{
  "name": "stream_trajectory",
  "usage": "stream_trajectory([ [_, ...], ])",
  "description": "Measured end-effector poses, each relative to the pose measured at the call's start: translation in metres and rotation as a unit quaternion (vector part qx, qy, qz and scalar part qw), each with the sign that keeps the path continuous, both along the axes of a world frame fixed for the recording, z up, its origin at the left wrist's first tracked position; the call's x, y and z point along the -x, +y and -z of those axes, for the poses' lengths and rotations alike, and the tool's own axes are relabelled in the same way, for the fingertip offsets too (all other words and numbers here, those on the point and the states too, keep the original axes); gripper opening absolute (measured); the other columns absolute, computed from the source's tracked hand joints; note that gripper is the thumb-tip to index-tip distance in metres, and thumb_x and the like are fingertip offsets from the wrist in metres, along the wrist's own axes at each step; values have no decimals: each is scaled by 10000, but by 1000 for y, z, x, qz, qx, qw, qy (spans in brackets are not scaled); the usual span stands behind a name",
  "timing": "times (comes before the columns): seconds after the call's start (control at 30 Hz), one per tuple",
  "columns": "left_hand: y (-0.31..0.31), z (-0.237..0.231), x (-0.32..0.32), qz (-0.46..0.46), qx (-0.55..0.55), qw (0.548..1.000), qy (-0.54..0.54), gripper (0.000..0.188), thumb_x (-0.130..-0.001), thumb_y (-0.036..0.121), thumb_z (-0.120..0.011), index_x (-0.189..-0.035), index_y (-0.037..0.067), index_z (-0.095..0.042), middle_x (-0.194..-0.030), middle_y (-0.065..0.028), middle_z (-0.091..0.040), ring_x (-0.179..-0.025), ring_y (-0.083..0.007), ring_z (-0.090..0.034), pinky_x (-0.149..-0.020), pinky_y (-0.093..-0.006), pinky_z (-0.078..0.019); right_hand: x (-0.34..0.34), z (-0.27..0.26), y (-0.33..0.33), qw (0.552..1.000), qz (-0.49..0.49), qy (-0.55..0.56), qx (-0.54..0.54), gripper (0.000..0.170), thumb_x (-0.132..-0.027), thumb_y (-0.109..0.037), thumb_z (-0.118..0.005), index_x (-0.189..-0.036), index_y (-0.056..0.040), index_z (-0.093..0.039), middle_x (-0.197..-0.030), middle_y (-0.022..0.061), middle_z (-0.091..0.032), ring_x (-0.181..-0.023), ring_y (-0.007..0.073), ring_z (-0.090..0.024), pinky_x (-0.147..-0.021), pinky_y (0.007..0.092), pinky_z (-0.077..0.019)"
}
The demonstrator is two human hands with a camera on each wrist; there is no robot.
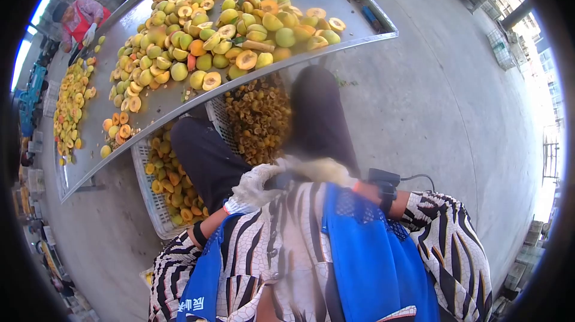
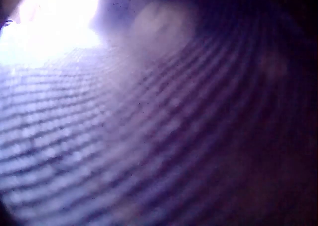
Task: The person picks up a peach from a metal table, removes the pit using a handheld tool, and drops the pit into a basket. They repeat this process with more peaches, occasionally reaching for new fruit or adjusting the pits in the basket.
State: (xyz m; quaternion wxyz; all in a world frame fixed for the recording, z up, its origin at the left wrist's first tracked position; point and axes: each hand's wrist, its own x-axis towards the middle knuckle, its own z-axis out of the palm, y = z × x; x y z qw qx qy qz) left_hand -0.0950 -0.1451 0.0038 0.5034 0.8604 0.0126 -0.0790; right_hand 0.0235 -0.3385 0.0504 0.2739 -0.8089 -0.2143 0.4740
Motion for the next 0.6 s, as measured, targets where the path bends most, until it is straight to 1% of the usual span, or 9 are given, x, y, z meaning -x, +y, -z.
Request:
stream_trajectory([
  [0.03, -1, 1, 3, -22, 23, 999, -8, 472, -762, 269, -777, -1173, 85, -636, -1187, -154, -627, -1107, -323, -596, -963, -399, -459, -2, -1, 2, 1000, 5, 10, 8, 499, -939, -558, -528, -1263, -192, -633, -1082, 49, -703, -989, 155, -651, -876, 272, -476],
  [0.13, -2, 5, 4, -33, 31, 999, 0, 470, -762, 259, -779, -1175, 86, -638, -1188, -161, -625, -1116, -326, -593, -971, -395, -456, -8, -9, 12, 996, -45, 19, 80, 563, -932, -606, -491, -1330, -216, -572, -1138, 70, -687, -1029, 185, -651, -888, 283, -479],
  [0.23, -2, 4, 5, -37, 34, 999, 7, 474, -765, 268, -775, -1178, 82, -637, -1191, -166, -623, -1125, -320, -590, -979, -391, -450, -3, -29, 16, 993, -80, -22, 80, 612, -912, -644, -477, -1332, -209, -565, -1154, 83, -678, -1030, 203, -653, -890, 292, -484],
  [0.3, 0, 6, 2, -42, 44, 998, 6, 481, -765, 282, -772, -1179, 76, -637, -1192, -169, -622, -1130, -317, -587, -985, -391, -446, -8, -21, 19, 992, -85, 1, 97, 669, -877, -690, -477, -1338, -210, -553, -1155, 88, -674, -1024, 216, -656, -889, 305, -488],
  [0.33, 1, 7, 3, -46, 55, 997, 7, 487, -765, 290, -771, -1179, 72, -638, -1191, -170, -623, -1133, -316, -585, -987, -392, -443, -12, 1, 20, 988, -50, 54, 136, 671, -872, -683, -486, -1330, -198, -558, -1163, 97, -669, -1032, 230, -653, -903, 322, -483],
  [0.4, 2, 10, 4, -41, 64, 997, 26, 504, -758, 309, -772, -1179, 66, -639, -1190, -172, -623, -1139, -315, -581, -992, -393, -439, -18, 46, 21, 965, 24, 144, 219, 673, -860, -669, -503, -1313, -174, -569, -1178, 114, -660, -1048, 258, -645, -931, 356, -472],
  [0.47, 4, 7, -1, -29, 59, 996, 59, 527, -747, 329, -775, -1180, 61, -640, -1190, -174, -623, -1146, -316, -577, -996, -393, -436, -20, 55, 17, 948, 45, 185, 254, 675, -860, -665, -507, -1315, -171, -567, -1185, 117, -655, -1055, 262, -640, -934, 358, -469],
  [0.5, 6, 1, -4, -21, 61, 996, 67, 560, -727, 339, -783, -1194, 67, -636, -1183, -173, -625, -1156, -311, -571, -998, -389, -434, -20, 52, 15, 959, 25, 171, 224, 675, -860, -663, -509, -1317, -170, -566, -1188, 118, -653, -1058, 264, -638, -936, 360, -468],
  [0.6, 8, -21, -5, -29, 54, 998, 29, 562, -720, 330, -779, -1197, 74, -628, -1163, -170, -629, -1133, -304, -581, -979, -388, -446, -17, 34, 4, 986, -36, 120, 113, 677, -859, -658, -515, -1320, -165, -563, -1197, 122, -646, -1068, 270, -630, -942, 364, -463],
])
